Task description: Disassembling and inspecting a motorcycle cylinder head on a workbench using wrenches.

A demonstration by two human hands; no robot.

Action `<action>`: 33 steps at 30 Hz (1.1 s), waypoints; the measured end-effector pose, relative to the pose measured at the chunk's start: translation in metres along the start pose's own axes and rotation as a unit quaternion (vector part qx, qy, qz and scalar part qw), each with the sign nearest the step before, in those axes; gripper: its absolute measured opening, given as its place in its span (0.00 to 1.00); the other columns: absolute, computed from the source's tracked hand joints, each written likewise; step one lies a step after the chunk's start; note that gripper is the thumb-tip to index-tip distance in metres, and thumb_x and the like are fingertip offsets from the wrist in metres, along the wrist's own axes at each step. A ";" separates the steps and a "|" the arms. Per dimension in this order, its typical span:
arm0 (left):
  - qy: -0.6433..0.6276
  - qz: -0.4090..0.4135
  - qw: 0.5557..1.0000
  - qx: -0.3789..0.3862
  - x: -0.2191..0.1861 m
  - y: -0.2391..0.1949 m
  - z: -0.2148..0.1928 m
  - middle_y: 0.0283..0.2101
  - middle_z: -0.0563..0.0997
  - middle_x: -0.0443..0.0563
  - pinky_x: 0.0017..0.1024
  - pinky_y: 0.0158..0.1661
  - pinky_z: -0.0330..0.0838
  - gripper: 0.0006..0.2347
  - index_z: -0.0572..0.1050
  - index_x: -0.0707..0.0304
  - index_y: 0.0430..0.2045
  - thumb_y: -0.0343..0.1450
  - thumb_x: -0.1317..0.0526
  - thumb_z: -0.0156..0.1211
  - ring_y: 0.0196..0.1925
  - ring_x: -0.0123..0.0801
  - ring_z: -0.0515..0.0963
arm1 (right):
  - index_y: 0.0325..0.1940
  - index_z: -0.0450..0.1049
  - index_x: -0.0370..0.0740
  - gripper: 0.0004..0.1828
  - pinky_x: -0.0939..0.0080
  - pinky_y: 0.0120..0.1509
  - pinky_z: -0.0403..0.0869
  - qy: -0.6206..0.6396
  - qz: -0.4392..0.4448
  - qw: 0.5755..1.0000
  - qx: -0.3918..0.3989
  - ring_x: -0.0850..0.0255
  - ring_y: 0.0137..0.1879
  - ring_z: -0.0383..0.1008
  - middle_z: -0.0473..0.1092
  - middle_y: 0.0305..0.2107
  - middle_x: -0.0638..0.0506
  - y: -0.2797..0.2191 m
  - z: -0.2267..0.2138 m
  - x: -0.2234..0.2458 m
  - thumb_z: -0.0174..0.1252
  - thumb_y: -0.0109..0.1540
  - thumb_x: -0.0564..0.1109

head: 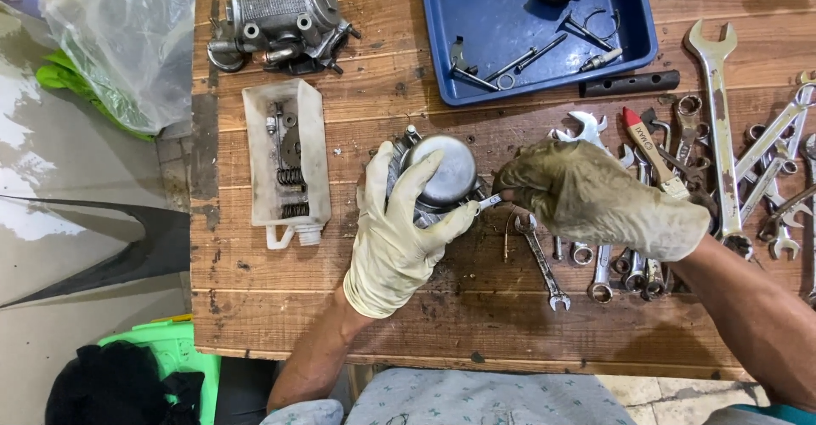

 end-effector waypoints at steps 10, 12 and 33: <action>-0.104 -0.144 0.984 0.014 0.010 0.004 0.003 0.64 0.60 0.74 0.59 0.64 0.66 0.30 0.68 0.58 0.61 0.67 0.49 0.74 0.68 0.66 0.66 | 0.50 0.80 0.43 0.15 0.66 0.51 0.84 0.083 -0.060 0.992 -0.070 0.63 0.49 0.86 0.83 0.43 0.52 -0.012 -0.009 0.020 0.63 0.58 0.40; -0.066 -0.067 0.995 0.041 0.011 0.000 0.002 0.66 0.60 0.69 0.66 0.63 0.67 0.26 0.69 0.45 0.59 0.65 0.58 0.70 0.69 0.71 0.62 | 0.48 0.79 0.46 0.12 0.70 0.42 0.84 0.075 -0.012 0.997 -0.013 0.65 0.38 0.85 0.82 0.36 0.54 -0.007 -0.002 -0.002 0.61 0.60 0.43; -0.065 -0.048 0.995 0.052 0.019 -0.016 0.012 0.76 0.57 0.55 0.62 0.71 0.65 0.24 0.60 0.38 0.70 0.78 0.41 0.47 0.81 0.59 0.49 | 0.41 0.68 0.63 0.17 0.56 0.47 0.67 -0.520 0.191 0.827 -0.095 0.63 0.36 0.69 0.67 0.31 0.62 -0.041 0.042 -0.040 0.42 0.70 0.70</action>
Point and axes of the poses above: each hand's wrist, its own y-axis towards the middle knuckle, its own z-axis out of the palm, x = y × z, the point moved 6 cm from there along y, towards the middle knuckle
